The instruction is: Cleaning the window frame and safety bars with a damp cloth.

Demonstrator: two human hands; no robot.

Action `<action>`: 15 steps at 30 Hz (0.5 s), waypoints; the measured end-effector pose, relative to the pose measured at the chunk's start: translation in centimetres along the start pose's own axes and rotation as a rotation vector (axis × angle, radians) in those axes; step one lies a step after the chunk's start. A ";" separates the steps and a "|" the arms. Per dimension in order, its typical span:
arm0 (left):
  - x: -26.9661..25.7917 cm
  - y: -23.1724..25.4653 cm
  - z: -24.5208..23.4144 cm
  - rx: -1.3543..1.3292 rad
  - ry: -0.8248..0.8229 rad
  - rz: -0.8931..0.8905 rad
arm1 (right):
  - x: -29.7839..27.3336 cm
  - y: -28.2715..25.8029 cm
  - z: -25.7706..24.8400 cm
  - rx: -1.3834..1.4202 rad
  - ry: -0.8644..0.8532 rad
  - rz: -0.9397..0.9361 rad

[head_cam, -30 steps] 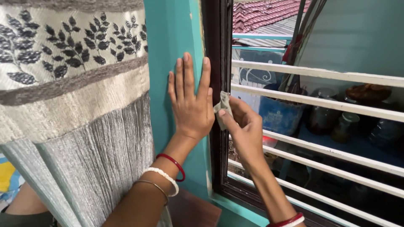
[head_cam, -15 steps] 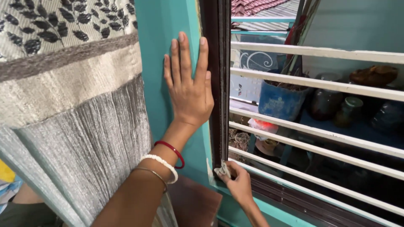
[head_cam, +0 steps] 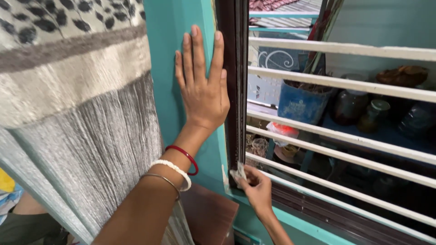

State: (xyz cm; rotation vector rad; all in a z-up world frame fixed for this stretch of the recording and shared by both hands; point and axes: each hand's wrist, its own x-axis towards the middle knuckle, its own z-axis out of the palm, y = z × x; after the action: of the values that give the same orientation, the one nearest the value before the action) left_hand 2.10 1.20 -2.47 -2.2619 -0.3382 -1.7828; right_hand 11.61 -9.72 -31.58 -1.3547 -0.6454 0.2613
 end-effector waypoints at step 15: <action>-1.1 -0.8 0.9 0.007 0.012 0.054 | -2.3 -3.1 0.3 -0.360 -0.044 -0.242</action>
State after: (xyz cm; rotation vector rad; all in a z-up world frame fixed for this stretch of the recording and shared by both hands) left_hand 2.43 2.19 -3.71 -2.2338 -0.2781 -1.7650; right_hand 8.98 -11.35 -29.25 -1.5984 -0.9163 -0.0232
